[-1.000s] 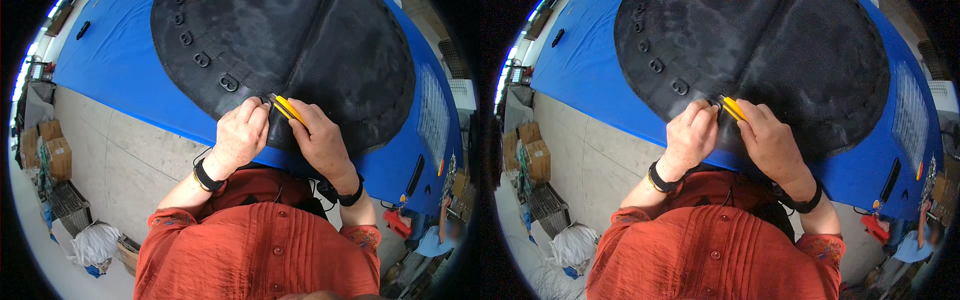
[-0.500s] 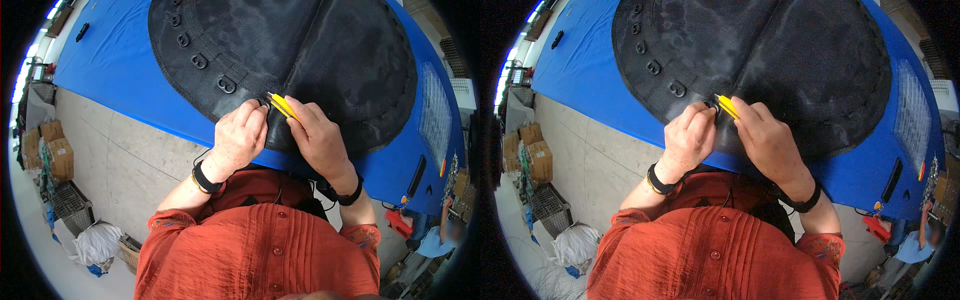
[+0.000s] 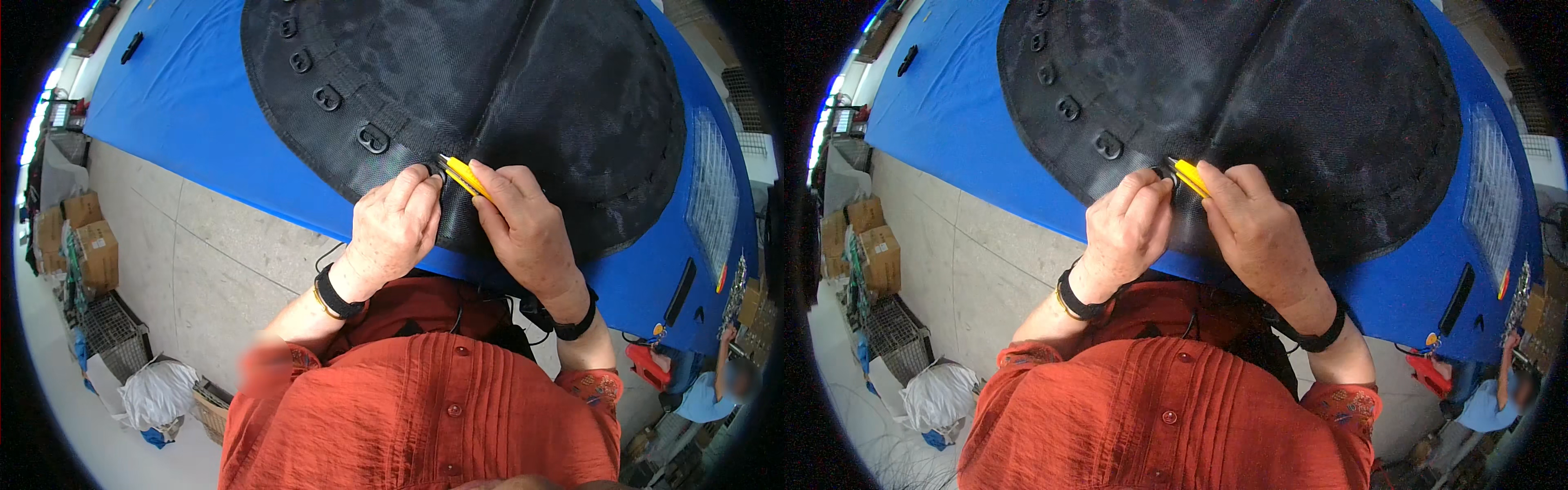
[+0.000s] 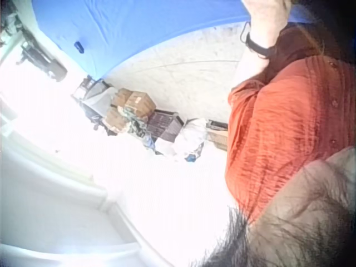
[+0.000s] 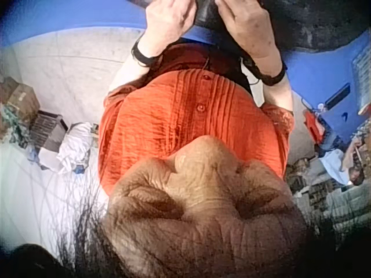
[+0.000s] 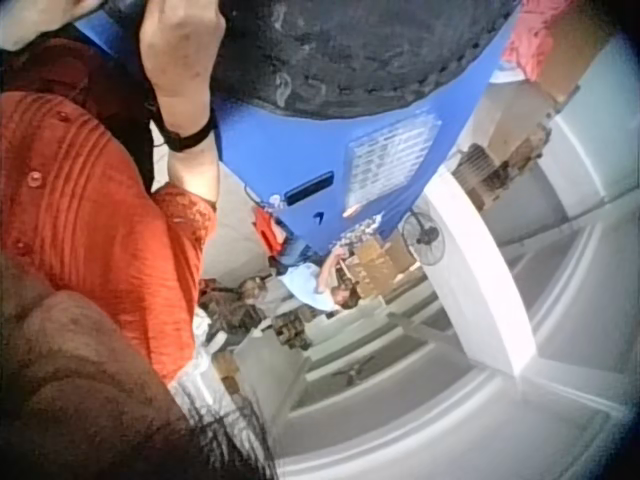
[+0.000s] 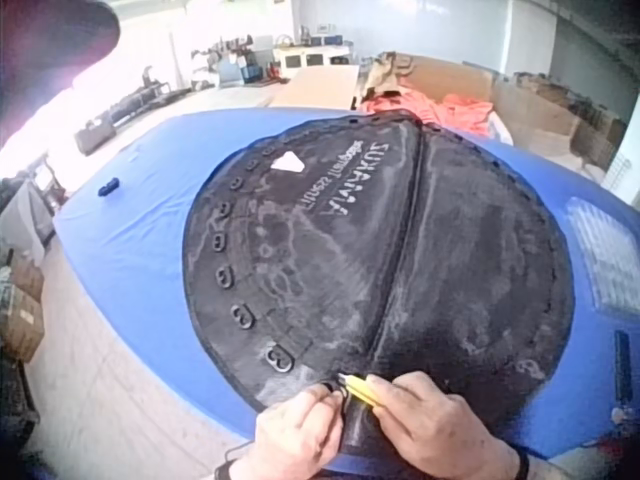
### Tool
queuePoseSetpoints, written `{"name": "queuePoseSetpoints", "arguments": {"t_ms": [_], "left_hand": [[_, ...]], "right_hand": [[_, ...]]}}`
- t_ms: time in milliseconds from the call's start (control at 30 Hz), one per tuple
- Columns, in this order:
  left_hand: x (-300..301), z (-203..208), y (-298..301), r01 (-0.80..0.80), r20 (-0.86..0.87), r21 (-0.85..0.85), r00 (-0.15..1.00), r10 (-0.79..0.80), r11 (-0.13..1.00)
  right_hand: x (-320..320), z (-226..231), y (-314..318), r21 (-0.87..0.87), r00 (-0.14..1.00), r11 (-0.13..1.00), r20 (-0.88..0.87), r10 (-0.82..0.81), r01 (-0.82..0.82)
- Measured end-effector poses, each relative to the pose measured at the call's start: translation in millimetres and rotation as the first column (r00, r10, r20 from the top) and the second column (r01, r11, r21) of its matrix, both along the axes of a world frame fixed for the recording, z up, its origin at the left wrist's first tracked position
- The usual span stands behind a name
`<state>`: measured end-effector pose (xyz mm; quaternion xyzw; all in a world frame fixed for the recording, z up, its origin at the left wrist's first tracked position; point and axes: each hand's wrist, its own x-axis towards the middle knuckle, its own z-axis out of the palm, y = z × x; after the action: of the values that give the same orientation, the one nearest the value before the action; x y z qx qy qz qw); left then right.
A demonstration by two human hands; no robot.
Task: Trimming excess material from a black fabric component using a utility knife and preparing buckle attachments.
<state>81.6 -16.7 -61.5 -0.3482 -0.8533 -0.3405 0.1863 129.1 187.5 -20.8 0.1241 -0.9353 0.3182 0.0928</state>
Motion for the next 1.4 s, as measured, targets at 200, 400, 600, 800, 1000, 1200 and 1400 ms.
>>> {"name": "queuePoseSetpoints", "arguments": {"t_ms": [200, 400, 600, 800, 1000, 1200, 1400], "left_hand": [[0.4, -0.4, -1.2, -0.002, -0.009, 0.007, 1.0, 0.003, 1.0], [0.1, 0.0, -1.2, 0.002, -0.005, 0.016, 1.0, -0.002, 1.0], [-1.1, 0.0, -1.1, 0.015, 0.002, -0.012, 1.0, -0.015, 1.0], [0.7, -2.0, -3.0, -0.005, -0.006, -0.012, 1.0, 0.005, 1.0], [-0.7, -2.4, -0.1, 0.002, -0.017, 0.001, 1.0, -0.002, 1.0], [1.2, -0.8, -1.5, -0.007, -0.004, -0.013, 1.0, 0.007, 1.0], [-0.6, -3.3, -0.3, -0.013, -0.031, 0.016, 0.999, 0.014, 1.0]], "right_hand": [[0.5, 0.3, 1.1, -0.03, 1.0, 1.0, -0.026, 0.006, -0.007], [1.0, 0.3, -0.4, -0.04, 1.0, 0.999, -0.012, -0.006, 0.006], [-3.9, 3.8, -3.3, 0.03, 1.0, 1.0, -0.016, 0.005, -0.005], [-9.6, 5.7, -2.8, -0.015, 0.999, 0.999, 0.019, 0.049, -0.048], [-12.0, 12.9, -2.0, 0.028, 0.995, 0.998, 0.09, 0.053, -0.055], [-9.5, 12.0, -5.4, -0.017, 0.996, 0.999, 0.075, 0.052, -0.051], [-8.3, 18.6, -4.4, 0.018, 0.987, 0.999, 0.156, 0.04, -0.043]]}}
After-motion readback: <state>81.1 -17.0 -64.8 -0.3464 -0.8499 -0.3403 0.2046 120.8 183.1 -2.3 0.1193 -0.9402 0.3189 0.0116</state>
